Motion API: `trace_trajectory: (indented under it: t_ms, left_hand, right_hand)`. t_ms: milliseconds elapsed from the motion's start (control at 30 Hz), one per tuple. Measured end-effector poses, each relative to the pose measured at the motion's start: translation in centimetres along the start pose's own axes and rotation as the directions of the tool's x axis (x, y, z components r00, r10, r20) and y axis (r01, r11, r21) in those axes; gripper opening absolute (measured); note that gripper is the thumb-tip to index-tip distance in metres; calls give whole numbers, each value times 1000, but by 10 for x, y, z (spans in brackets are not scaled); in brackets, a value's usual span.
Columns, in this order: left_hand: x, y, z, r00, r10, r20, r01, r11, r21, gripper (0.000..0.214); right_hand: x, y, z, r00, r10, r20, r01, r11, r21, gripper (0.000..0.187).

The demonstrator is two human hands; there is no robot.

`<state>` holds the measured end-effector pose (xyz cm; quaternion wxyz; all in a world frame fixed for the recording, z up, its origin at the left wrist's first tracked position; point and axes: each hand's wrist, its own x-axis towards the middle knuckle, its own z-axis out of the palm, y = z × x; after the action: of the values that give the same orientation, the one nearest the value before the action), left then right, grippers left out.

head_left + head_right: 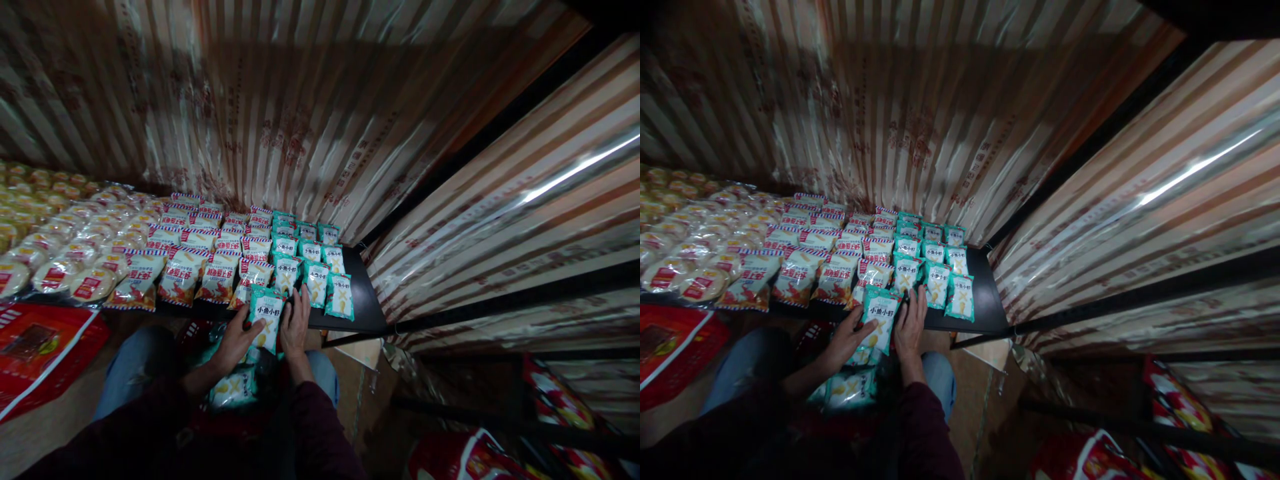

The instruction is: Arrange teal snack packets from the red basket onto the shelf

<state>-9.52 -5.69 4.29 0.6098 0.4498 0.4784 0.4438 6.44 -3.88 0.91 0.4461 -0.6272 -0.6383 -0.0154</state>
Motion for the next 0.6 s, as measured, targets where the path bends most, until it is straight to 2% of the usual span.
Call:
trace_trajectory:
  t_ms: [133,200,333,500,600]
  left_hand:
    - [-5,5,0,999,-36,-11,36,999,-38,56]
    - [-7,5,-1,998,-48,-31,47,998,-36,58]
    - [-10,2,-6,999,-41,-32,42,999,12,56]
    - [-16,3,-10,999,-12,-33,15,997,78,50]
    - [-20,6,-12,994,39,-107,-17,980,199,46]
  right_hand:
    - [-15,-19,-14,996,90,-6,-89,991,95,42]
    - [-23,-28,-18,982,177,68,-186,966,179,45]
    - [-38,-46,-20,915,311,255,-382,872,305,53]
    - [-46,-62,-17,868,375,325,-477,813,335,59]
    - [-44,-70,-15,853,387,350,-500,799,334,61]
